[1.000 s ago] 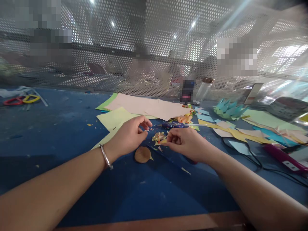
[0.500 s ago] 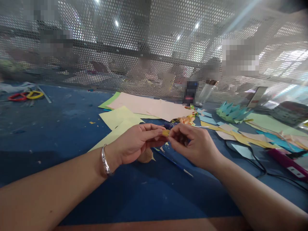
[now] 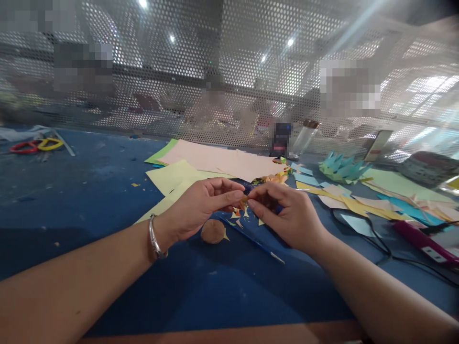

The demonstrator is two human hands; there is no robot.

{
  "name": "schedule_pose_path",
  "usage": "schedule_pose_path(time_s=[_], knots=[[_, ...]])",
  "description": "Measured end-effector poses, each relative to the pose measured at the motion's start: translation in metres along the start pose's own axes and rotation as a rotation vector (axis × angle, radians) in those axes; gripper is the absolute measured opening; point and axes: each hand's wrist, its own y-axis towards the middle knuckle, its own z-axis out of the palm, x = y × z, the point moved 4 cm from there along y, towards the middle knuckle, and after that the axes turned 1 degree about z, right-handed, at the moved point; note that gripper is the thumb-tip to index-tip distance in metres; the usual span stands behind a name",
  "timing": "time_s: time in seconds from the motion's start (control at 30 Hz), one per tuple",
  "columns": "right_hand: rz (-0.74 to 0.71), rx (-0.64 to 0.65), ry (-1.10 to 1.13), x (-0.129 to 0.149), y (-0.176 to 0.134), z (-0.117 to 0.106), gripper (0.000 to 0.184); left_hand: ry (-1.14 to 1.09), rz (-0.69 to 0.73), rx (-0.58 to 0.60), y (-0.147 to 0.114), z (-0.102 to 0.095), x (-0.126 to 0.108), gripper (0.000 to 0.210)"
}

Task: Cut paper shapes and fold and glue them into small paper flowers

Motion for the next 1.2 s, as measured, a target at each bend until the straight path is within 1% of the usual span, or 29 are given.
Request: schedule_pose_path(time_s=[0.23, 0.37, 0.57, 0.77, 0.97, 1.2], knots=[[0.056, 0.023, 0.050, -0.0005, -0.0003, -0.0001, 0.013, 0.055, 0.024, -0.003, 0.0020, -0.0017, -0.0032, 0.028], [0.077, 0.032, 0.102, -0.0013, 0.0003, -0.0001, 0.013, 0.033, 0.016, 0.036, 0.0018, -0.0014, -0.0042, 0.031], [0.122, 0.088, 0.168, -0.0035, 0.0008, 0.0025, 0.016, 0.048, -0.001, 0.068, 0.0008, -0.0029, -0.0045, 0.032], [0.100, 0.093, 0.151, -0.0020, 0.0003, 0.0030, 0.013, 0.070, -0.012, 0.098, 0.0011, -0.0036, -0.0062, 0.034], [0.105, 0.087, 0.128, -0.0002, 0.0005, 0.0010, 0.013, 0.064, -0.012, 0.141, 0.0000, -0.0018, -0.0078, 0.037], [0.015, 0.098, 0.069, 0.0021, -0.0003, 0.0007, 0.012, 0.082, -0.004, 0.150, -0.0001, -0.0021, -0.0070, 0.037]])
